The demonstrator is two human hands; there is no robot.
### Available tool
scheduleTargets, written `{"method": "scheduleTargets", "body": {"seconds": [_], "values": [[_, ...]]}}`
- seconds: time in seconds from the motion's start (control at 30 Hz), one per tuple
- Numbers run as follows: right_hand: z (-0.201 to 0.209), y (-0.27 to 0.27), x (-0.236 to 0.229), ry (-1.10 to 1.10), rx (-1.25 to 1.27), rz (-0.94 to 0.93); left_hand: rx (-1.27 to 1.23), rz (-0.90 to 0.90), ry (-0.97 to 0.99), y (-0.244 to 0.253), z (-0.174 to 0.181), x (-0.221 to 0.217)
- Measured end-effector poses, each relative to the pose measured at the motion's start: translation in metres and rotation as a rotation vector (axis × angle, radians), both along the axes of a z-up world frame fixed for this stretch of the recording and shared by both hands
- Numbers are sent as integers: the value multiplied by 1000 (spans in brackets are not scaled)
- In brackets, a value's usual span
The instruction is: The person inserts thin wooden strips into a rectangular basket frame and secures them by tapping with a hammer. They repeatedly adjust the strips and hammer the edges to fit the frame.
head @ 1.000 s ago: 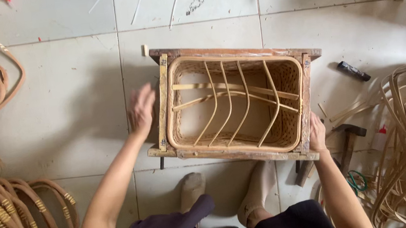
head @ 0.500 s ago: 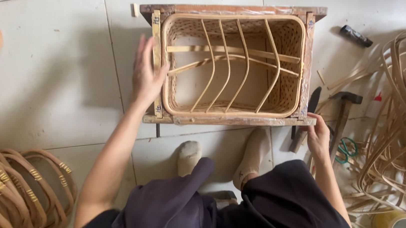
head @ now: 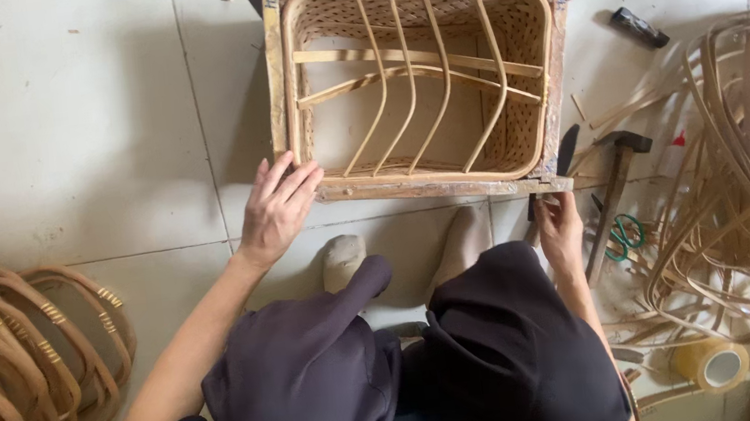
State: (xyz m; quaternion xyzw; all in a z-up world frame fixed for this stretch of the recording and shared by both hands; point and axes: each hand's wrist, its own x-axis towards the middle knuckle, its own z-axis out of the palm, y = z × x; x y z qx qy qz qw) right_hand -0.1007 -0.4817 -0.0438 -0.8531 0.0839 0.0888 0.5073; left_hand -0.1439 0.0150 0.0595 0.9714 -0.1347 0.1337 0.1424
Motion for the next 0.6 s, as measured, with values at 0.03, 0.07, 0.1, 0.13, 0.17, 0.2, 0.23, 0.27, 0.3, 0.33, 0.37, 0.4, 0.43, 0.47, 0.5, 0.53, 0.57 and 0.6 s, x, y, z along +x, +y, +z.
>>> {"method": "scheduleTargets", "body": {"seconds": [0.03, 0.07, 0.1, 0.13, 0.17, 0.2, 0.23, 0.27, 0.3, 0.33, 0.37, 0.4, 0.43, 0.47, 0.5, 0.53, 0.57, 0.6], "values": [[0, -1, -2, 20, -48, 2, -8, -14, -13, 0, 3, 0], [-1, 0, -4, 6, -22, -13, -20, -25, -4, -1, 4, 2], [-4, 3, -4, -10, 3, -27, -30, -35, 5, 0, 6, 4], [-7, 6, -4, -28, 32, -40, -37, -45, 12, 4, 7, 8], [-6, 7, -5, -29, 11, -43, -41, -65, 39, 6, 8, 12], [-5, 7, -6, -25, -8, -40, -43, -78, 70, 8, 8, 13], [-2, 8, -7, -20, -27, -37, -44, -91, 101, 10, 9, 14], [0, 9, -7, -20, -35, -30, -43, -98, 79, 12, 9, 11], [3, 9, -7, -19, -44, -24, -43, -105, 57, 13, 9, 7], [4, 10, -6, -21, -49, -19, -40, -113, 33, 13, 10, 5], [5, 10, -5, -17, -58, -22, -13, -105, 0, 10, 10, 2], [5, 9, -5, -11, -67, -24, 14, -95, -32, 8, 10, -1], [4, 9, -6, -6, -75, -26, 41, -86, -64, 6, 10, -4], [3, 8, -8, -5, -93, -21, 34, -74, -45, 4, 10, -6], [1, 6, -11, -3, -111, -16, 27, -61, -27, 2, 9, -8], [-3, 6, -9, -11, -122, -2, 26, -40, -16, 3, 7, -7], [-7, 5, -11, 44, -77, -33, 18, -41, 10, 1, 5, -6], [-12, 4, -13, 95, -27, -56, 15, -34, 33, -3, 1, -6]]}}
